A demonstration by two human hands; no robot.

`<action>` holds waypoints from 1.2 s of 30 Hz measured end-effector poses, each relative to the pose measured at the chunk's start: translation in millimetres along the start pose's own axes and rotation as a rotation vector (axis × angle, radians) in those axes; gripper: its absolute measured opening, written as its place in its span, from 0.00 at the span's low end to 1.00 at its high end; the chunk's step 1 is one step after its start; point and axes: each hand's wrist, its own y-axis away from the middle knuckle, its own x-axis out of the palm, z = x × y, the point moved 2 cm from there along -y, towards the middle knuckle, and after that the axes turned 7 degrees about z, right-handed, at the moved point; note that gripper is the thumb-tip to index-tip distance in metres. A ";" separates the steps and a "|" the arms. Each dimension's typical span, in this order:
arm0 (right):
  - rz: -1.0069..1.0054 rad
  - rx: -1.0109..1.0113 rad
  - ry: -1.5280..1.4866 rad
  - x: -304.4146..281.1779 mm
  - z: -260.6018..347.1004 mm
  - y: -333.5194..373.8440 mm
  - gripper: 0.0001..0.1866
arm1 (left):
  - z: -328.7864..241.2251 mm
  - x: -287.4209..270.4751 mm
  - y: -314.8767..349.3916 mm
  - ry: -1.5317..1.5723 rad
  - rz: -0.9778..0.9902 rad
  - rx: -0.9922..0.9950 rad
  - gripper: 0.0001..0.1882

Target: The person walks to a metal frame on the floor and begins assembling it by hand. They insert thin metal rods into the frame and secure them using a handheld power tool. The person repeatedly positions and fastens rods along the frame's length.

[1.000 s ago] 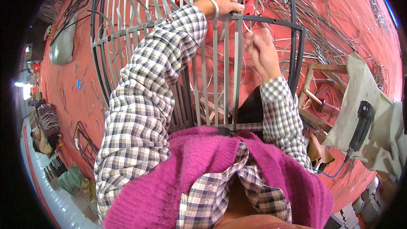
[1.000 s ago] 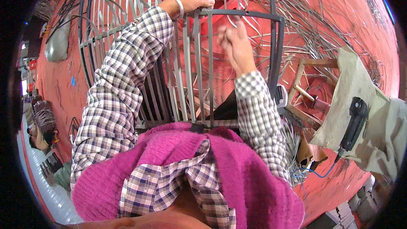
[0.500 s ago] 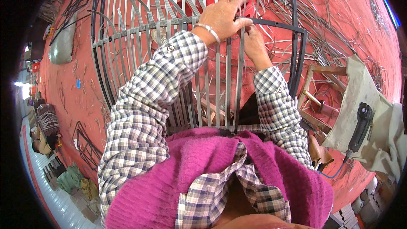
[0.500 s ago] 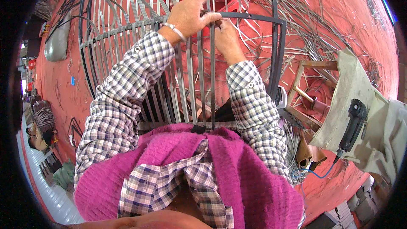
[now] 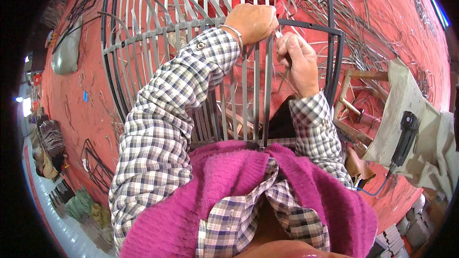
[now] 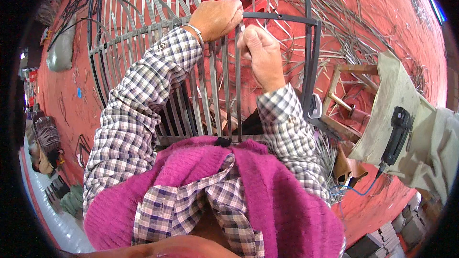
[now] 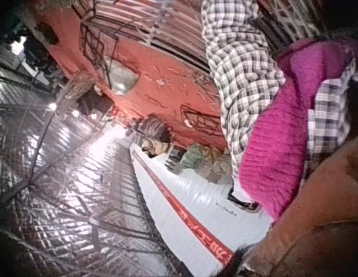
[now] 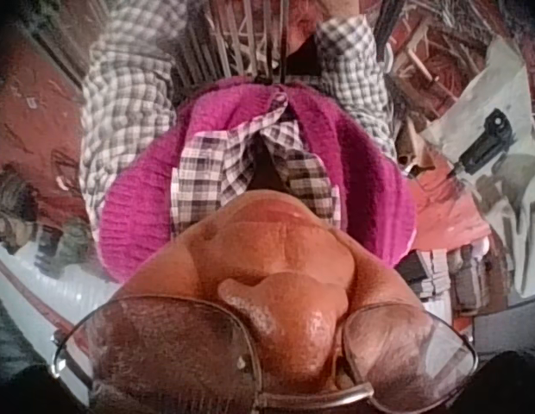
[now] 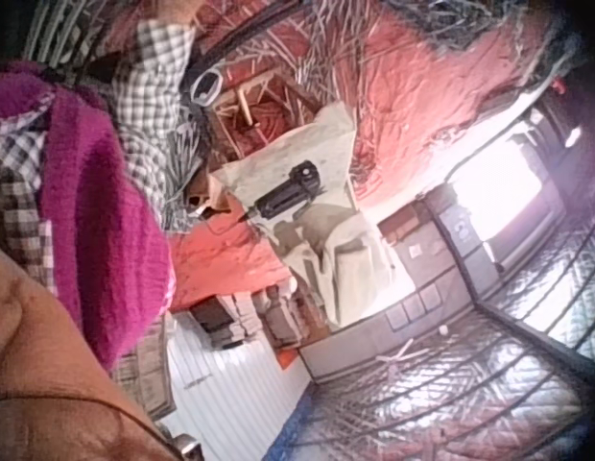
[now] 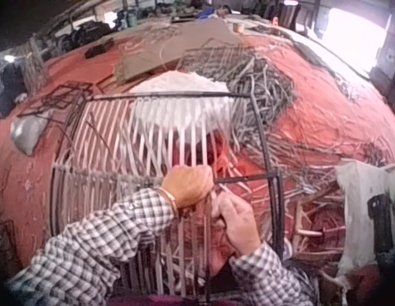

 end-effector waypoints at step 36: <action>0.074 0.303 0.996 -74.1 -13.2 -111.4 0.15 | -8.7 -3.0 7.8 0.099 -0.207 -0.002 0.15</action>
